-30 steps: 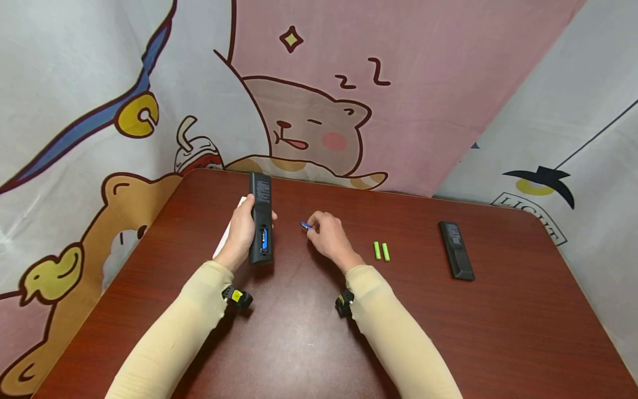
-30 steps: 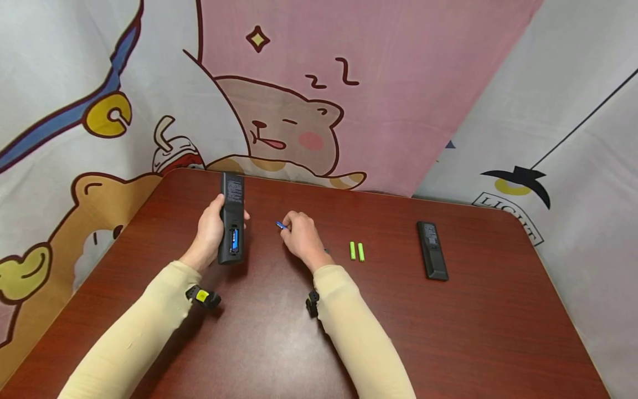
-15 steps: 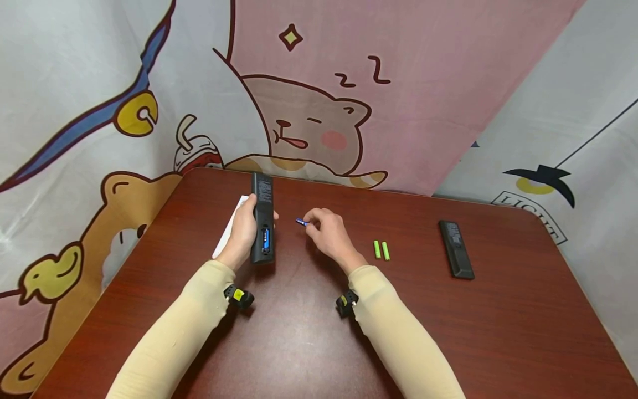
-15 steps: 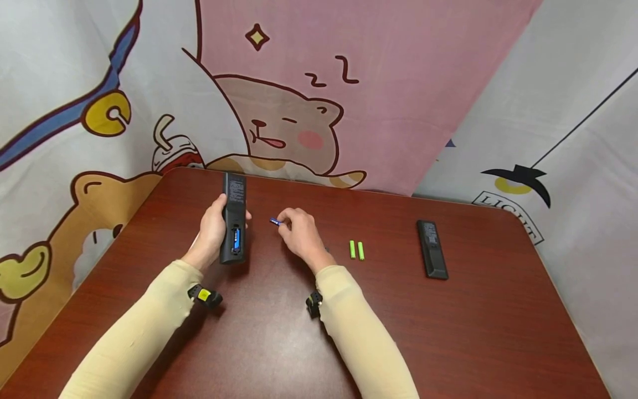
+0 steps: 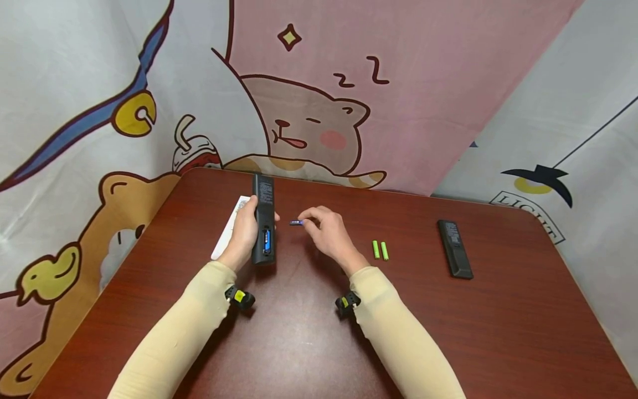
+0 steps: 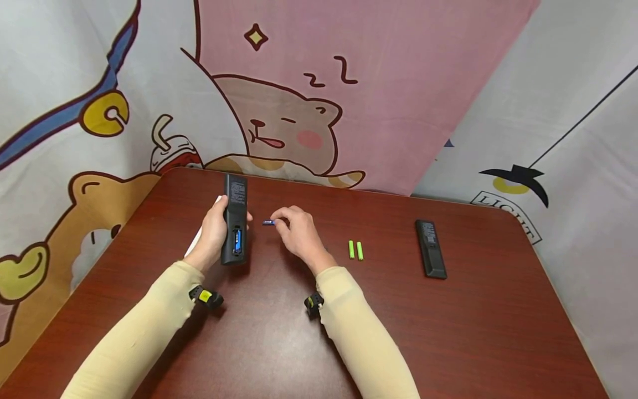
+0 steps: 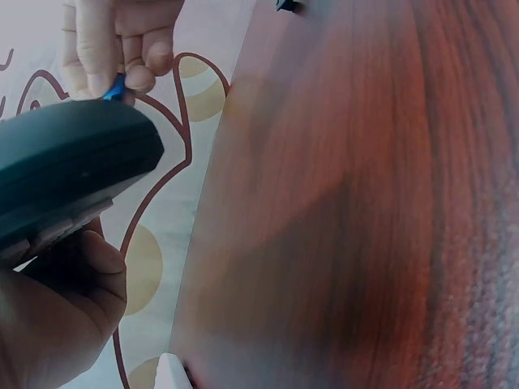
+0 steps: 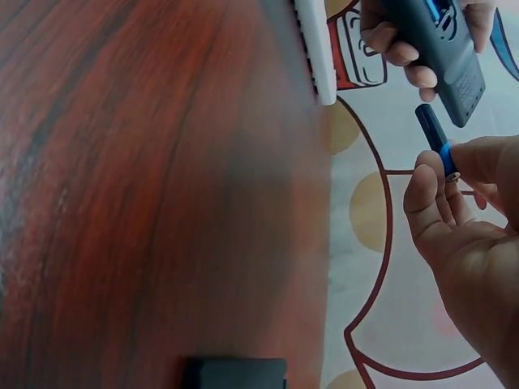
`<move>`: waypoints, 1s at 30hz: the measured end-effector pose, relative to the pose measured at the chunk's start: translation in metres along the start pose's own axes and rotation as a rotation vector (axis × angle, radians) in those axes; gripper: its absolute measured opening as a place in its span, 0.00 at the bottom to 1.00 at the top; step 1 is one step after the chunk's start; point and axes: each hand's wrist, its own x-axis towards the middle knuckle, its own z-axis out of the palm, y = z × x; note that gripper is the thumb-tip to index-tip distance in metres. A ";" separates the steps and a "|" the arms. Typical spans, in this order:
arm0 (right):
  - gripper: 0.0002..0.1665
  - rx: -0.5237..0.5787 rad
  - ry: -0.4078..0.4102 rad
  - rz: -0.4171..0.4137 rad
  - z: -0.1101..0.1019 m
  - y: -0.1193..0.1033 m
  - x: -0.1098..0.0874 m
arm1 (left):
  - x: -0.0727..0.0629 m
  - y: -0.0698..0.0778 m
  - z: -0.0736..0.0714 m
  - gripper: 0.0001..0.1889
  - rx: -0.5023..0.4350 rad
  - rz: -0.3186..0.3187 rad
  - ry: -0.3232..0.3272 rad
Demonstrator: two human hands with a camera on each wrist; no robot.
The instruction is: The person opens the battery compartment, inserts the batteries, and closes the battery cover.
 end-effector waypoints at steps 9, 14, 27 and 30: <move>0.07 0.038 -0.006 -0.040 -0.003 -0.014 -0.002 | 0.000 -0.001 -0.001 0.34 0.004 -0.012 0.002; 0.07 0.065 -0.019 -0.066 -0.002 -0.022 -0.003 | 0.001 -0.001 0.000 0.34 -0.008 -0.014 0.009; 0.06 0.089 -0.048 -0.123 0.006 -0.035 -0.006 | -0.001 -0.003 0.002 0.35 0.034 0.014 0.020; 0.05 0.093 -0.055 -0.131 0.008 -0.036 -0.006 | -0.001 -0.004 0.003 0.36 0.046 0.015 0.028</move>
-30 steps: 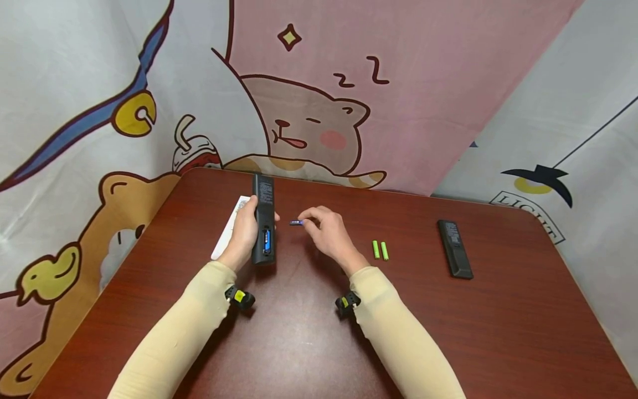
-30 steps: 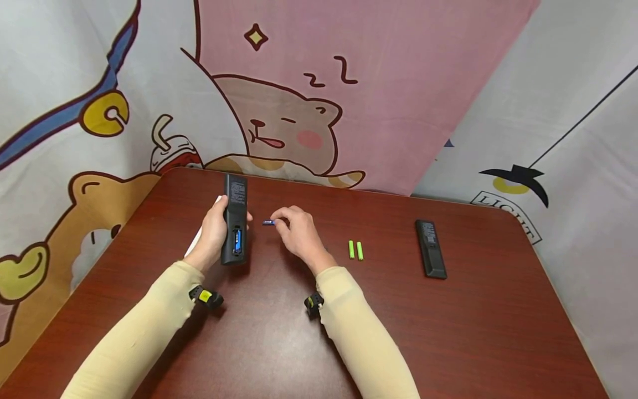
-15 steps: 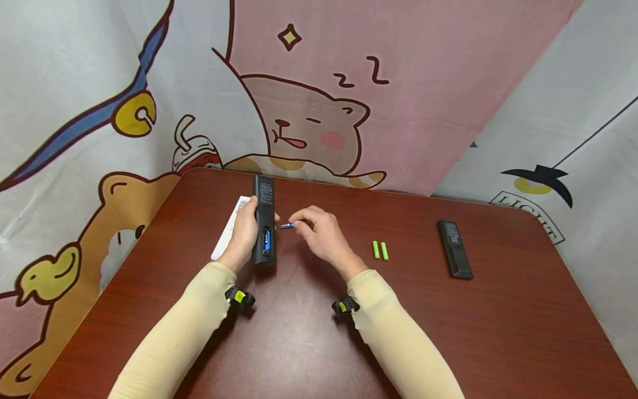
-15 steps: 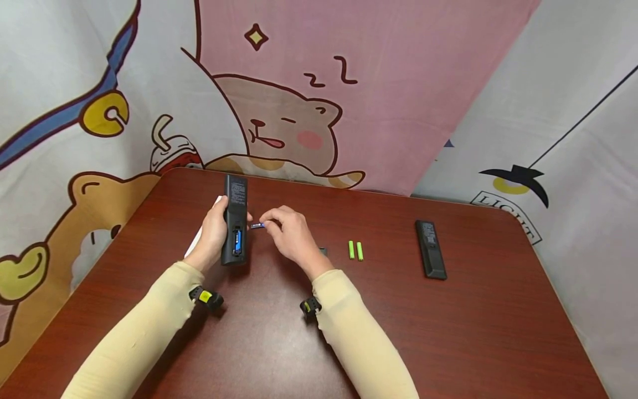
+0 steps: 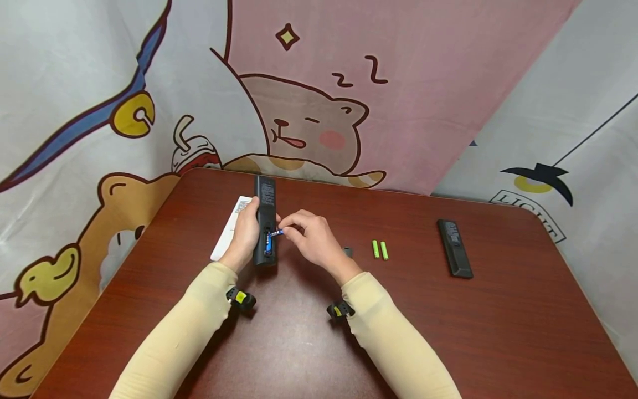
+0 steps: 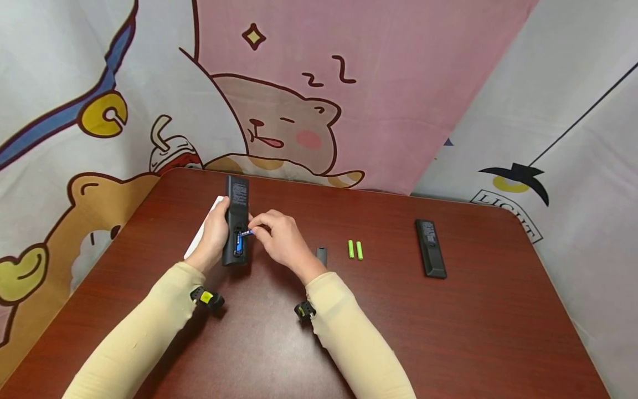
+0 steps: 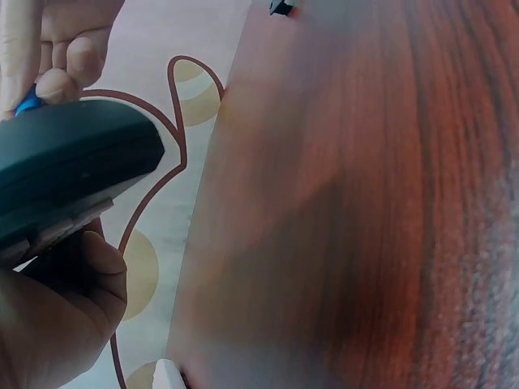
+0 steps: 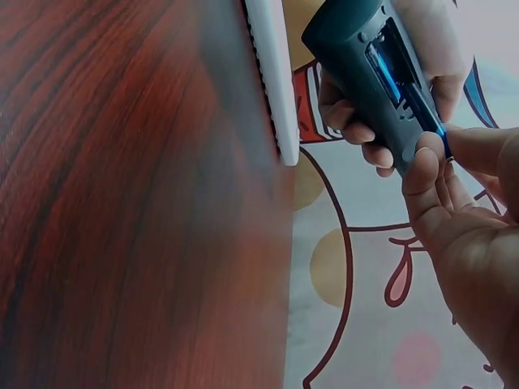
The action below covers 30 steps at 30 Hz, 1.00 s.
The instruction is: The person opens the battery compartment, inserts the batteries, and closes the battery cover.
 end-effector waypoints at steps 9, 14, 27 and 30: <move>0.05 0.005 -0.044 0.011 0.003 -0.005 0.001 | 0.001 -0.001 0.003 0.35 -0.004 -0.006 0.005; 0.06 0.015 -0.054 0.029 0.006 -0.007 0.001 | 0.000 -0.001 0.005 0.33 0.007 -0.004 0.012; 0.11 0.052 0.078 0.040 0.025 -0.008 -0.002 | 0.000 0.001 0.008 0.31 0.030 -0.005 0.046; 0.11 0.049 0.106 0.027 0.028 -0.007 -0.003 | -0.001 0.001 0.007 0.32 0.048 -0.013 0.032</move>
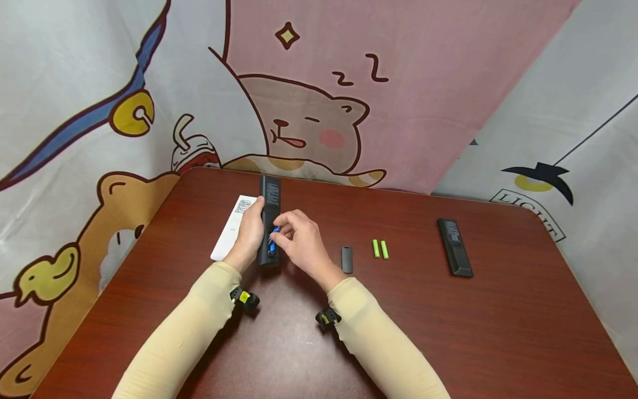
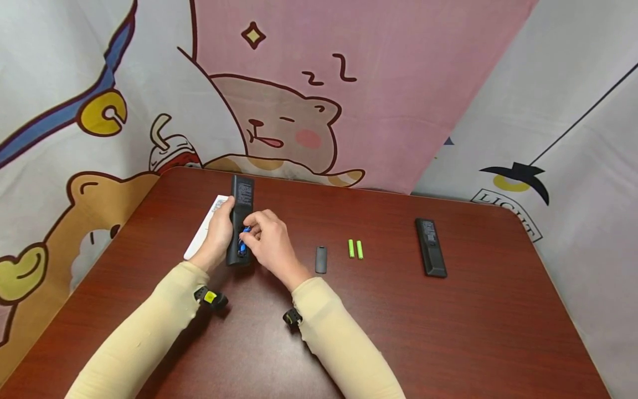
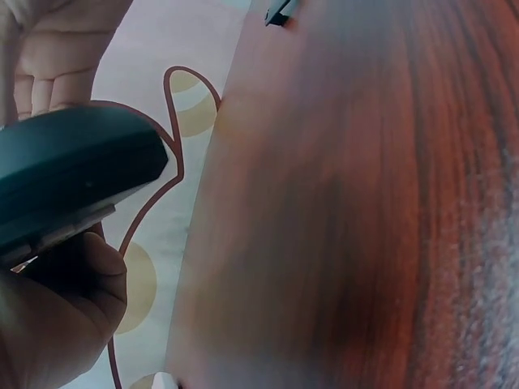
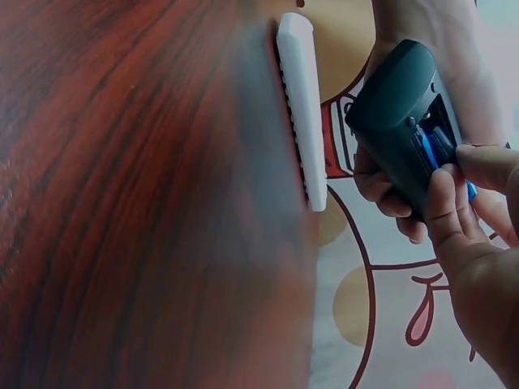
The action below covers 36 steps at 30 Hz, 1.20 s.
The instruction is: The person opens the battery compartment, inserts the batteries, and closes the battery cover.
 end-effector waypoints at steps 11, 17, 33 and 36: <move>0.10 0.025 0.012 -0.083 0.004 0.003 -0.004 | 0.000 0.000 -0.001 0.33 -0.044 0.001 -0.017; 0.11 0.048 0.027 -0.113 0.004 0.004 -0.006 | 0.000 -0.001 -0.003 0.33 -0.046 0.006 -0.032; 0.12 0.012 0.043 -0.139 0.004 0.004 -0.010 | -0.002 0.001 0.002 0.34 -0.052 0.021 -0.008; 0.12 0.002 0.051 -0.152 0.005 0.003 -0.011 | -0.002 0.002 0.002 0.33 -0.084 0.018 -0.015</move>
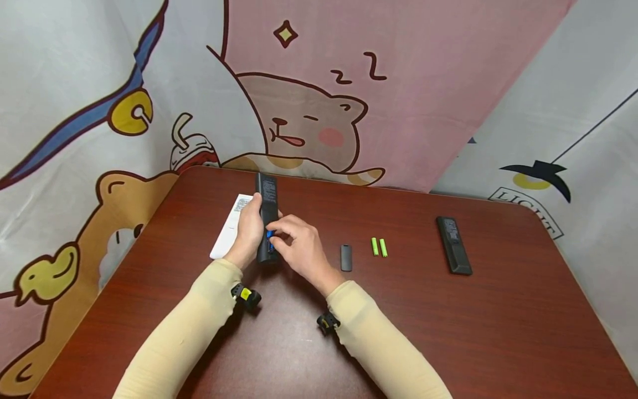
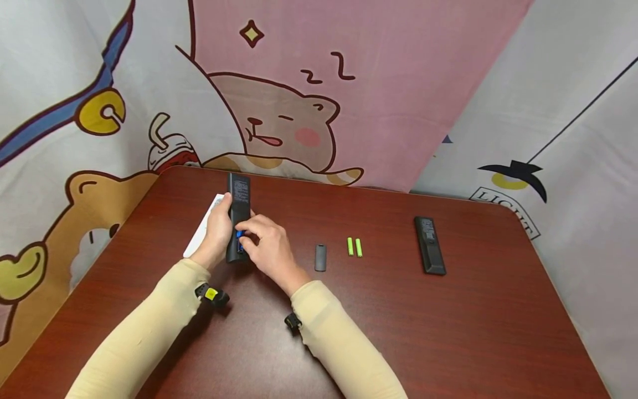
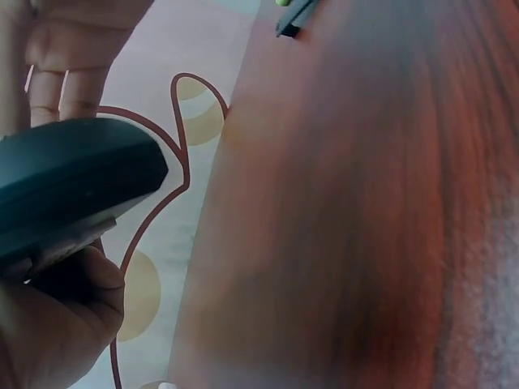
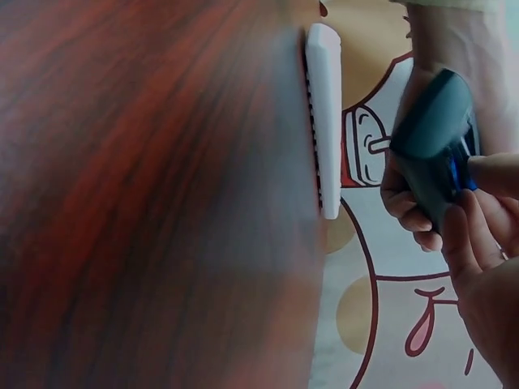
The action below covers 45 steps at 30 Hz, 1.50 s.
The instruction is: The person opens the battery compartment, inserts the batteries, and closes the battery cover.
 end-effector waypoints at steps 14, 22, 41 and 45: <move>0.14 -0.227 0.077 -0.165 0.007 -0.002 -0.006 | 0.001 0.004 0.002 0.32 -0.164 -0.041 -0.006; 0.13 -0.343 0.076 -0.270 0.008 -0.005 -0.006 | 0.003 0.006 0.001 0.32 -0.209 -0.068 0.002; 0.12 -0.106 0.071 -0.156 -0.004 0.007 -0.004 | 0.003 0.003 0.000 0.33 -0.192 -0.031 -0.088; 0.11 -0.105 0.075 -0.125 -0.008 0.009 -0.005 | 0.003 0.003 0.001 0.33 -0.189 -0.031 -0.085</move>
